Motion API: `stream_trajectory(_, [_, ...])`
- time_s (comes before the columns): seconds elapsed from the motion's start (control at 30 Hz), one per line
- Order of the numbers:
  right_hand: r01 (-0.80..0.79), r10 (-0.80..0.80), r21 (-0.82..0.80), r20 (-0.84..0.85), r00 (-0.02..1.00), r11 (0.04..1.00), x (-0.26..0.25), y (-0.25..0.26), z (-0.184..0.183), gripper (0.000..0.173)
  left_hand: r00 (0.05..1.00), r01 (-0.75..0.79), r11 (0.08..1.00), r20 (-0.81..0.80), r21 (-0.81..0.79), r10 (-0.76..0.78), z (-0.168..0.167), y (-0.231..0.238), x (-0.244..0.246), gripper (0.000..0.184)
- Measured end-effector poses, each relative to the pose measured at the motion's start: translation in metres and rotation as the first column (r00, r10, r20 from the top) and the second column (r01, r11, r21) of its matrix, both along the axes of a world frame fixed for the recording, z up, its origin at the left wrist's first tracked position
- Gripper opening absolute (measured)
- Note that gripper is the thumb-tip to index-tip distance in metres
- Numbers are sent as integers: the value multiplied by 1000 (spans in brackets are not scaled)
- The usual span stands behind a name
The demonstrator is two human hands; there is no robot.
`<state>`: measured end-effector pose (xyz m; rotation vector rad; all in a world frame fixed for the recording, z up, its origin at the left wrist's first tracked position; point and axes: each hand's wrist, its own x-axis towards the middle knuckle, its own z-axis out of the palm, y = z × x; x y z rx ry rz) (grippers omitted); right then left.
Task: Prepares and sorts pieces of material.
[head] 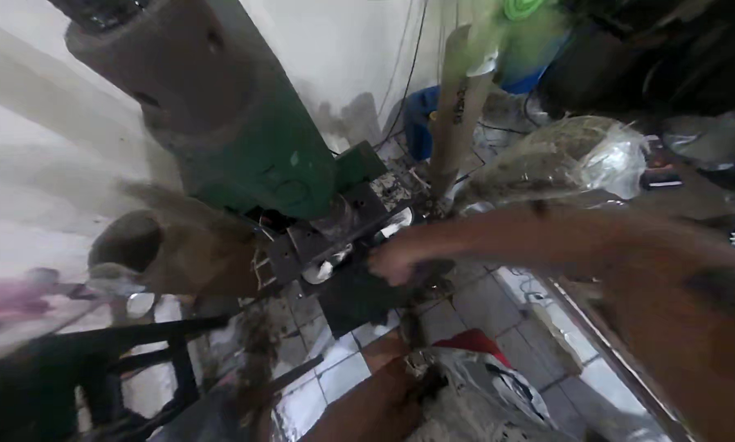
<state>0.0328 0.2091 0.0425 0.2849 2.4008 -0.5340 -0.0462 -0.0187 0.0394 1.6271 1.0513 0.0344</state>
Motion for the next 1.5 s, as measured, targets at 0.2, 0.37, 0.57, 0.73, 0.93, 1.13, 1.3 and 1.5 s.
stream_trajectory(0.2, [578,-565,-39,-273,779,815,159,147,108,52,945,313,892,200,-325,-259,-51,34,45,23])
stream_trajectory(0.37, [766,-771,-107,-167,614,634,272,1,106,65,959,262,932,175,-251,-223,-68,39,136,27])
stream_trajectory(0.57, [946,-971,-246,58,232,212,441,-189,-96,84,987,119,992,-118,51,-113,-45,162,250,50])
stream_trajectory(0.73, [978,-983,-98,19,-184,-185,498,-301,-287,105,879,402,877,-378,264,-289,-80,244,384,39])
stream_trajectory(0.93, [968,-971,-88,76,-228,-234,507,-298,-296,105,764,606,746,-466,277,-447,-131,276,456,40])
stream_trajectory(1.13, [963,-964,-76,77,-254,-259,502,-298,-295,113,761,630,720,-419,291,-495,-164,284,453,43])
stream_trajectory(1.3, [801,-846,-344,-35,-532,-490,489,-296,-184,48,802,597,750,-227,284,-552,-165,286,444,40])
stream_trajectory(1.5, [913,-797,93,-529,-292,-397,553,-292,-107,60,822,545,784,-375,297,-429,-161,284,452,85])
